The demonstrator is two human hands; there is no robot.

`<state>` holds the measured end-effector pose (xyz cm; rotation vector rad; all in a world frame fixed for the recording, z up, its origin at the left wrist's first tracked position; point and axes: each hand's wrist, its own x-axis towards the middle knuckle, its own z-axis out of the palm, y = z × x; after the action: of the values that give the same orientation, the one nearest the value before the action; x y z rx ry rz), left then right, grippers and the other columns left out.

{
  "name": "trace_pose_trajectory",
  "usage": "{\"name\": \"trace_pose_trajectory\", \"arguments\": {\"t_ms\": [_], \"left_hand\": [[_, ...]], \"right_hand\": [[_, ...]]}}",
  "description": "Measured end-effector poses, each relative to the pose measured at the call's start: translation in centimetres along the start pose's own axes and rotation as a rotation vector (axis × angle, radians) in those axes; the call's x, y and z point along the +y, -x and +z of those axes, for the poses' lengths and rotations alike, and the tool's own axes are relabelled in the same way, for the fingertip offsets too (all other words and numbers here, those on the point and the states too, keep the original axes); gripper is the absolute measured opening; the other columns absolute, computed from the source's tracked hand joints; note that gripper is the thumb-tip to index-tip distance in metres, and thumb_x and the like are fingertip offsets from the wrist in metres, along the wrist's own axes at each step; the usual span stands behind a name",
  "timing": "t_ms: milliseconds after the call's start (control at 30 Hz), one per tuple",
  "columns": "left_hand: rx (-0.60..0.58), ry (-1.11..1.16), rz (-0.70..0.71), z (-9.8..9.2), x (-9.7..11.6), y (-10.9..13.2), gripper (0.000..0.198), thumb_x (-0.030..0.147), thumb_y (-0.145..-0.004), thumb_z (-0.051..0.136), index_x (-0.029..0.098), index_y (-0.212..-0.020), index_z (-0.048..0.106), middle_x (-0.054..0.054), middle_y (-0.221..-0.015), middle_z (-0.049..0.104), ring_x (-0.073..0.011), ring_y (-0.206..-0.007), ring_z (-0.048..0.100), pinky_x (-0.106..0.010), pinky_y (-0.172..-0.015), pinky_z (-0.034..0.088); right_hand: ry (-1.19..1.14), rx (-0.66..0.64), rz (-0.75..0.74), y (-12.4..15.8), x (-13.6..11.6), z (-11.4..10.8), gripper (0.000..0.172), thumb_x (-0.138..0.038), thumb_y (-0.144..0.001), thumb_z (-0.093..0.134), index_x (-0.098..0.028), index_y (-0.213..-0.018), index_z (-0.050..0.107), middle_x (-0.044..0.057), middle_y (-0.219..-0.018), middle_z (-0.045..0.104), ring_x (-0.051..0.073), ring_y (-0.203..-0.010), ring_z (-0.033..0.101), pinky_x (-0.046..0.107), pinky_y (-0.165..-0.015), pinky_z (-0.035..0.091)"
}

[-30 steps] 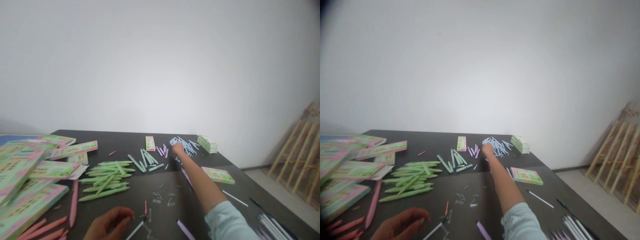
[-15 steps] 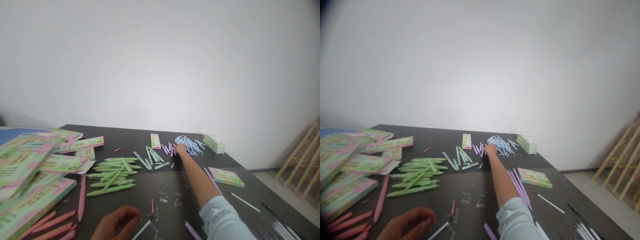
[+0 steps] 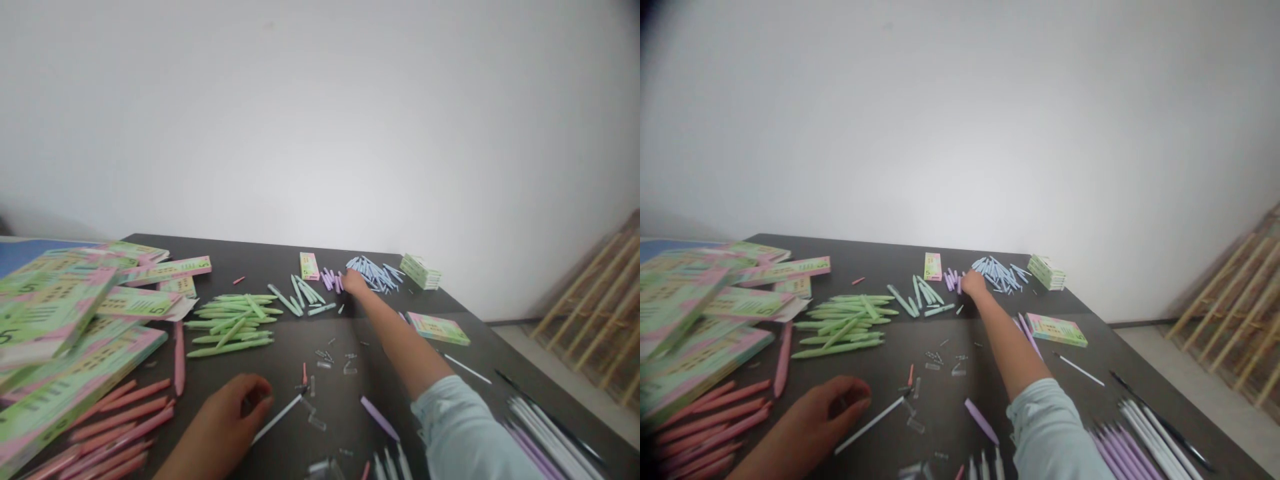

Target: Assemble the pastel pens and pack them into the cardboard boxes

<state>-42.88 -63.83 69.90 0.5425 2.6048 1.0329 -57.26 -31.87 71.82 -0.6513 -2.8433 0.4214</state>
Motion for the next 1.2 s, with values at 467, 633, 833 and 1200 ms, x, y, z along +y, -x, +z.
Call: {"name": "trace_pose_trajectory", "arguments": {"t_ms": [467,633,833,1200], "left_hand": [[-0.077,-0.524,0.146,1.2,1.1,1.3,0.023,0.017,-0.079,0.034,0.017,-0.076,0.057,-0.01,-0.086,0.064,-0.0208,-0.081,0.061,-0.031,-0.071,0.042],[-0.122,-0.592,0.094,0.3,1.2,1.8,0.026,0.014,-0.075,0.034,0.016,-0.075,0.06,-0.014,-0.084,0.068,-0.0259,-0.077,0.064,-0.036,-0.067,0.044],[-0.162,-0.657,0.059,-0.8,0.9,2.4,0.022,0.013,-0.07,0.04,0.017,-0.074,0.061,-0.013,-0.083,0.069,-0.0263,-0.079,0.065,-0.035,-0.066,0.045],[-0.328,-0.624,0.017,-1.7,2.4,4.2,0.023,0.011,-0.065,0.043,0.017,-0.071,0.064,-0.008,-0.075,0.071,-0.0223,-0.071,0.065,-0.027,-0.055,0.04]], "right_hand": [[-0.173,0.202,-0.389,16.4,3.5,-9.7,0.021,-0.02,-0.085,0.051,-0.017,-0.104,0.059,0.006,-0.106,0.059,0.016,-0.098,0.054,0.027,-0.086,0.041],[-0.207,0.117,-0.364,22.0,3.9,-9.0,0.017,-0.017,-0.08,0.055,-0.018,-0.094,0.063,0.003,-0.087,0.063,0.013,-0.076,0.058,0.022,-0.069,0.043],[-0.138,-0.028,-0.352,23.0,3.8,-6.2,0.016,-0.01,-0.067,0.064,-0.018,-0.08,0.069,0.004,-0.078,0.065,0.017,-0.072,0.058,0.024,-0.067,0.04],[-0.135,-0.048,-0.365,21.7,5.1,-1.7,0.016,-0.012,-0.078,0.056,-0.017,-0.089,0.067,0.006,-0.091,0.062,0.017,-0.09,0.056,0.023,-0.081,0.038]]}}
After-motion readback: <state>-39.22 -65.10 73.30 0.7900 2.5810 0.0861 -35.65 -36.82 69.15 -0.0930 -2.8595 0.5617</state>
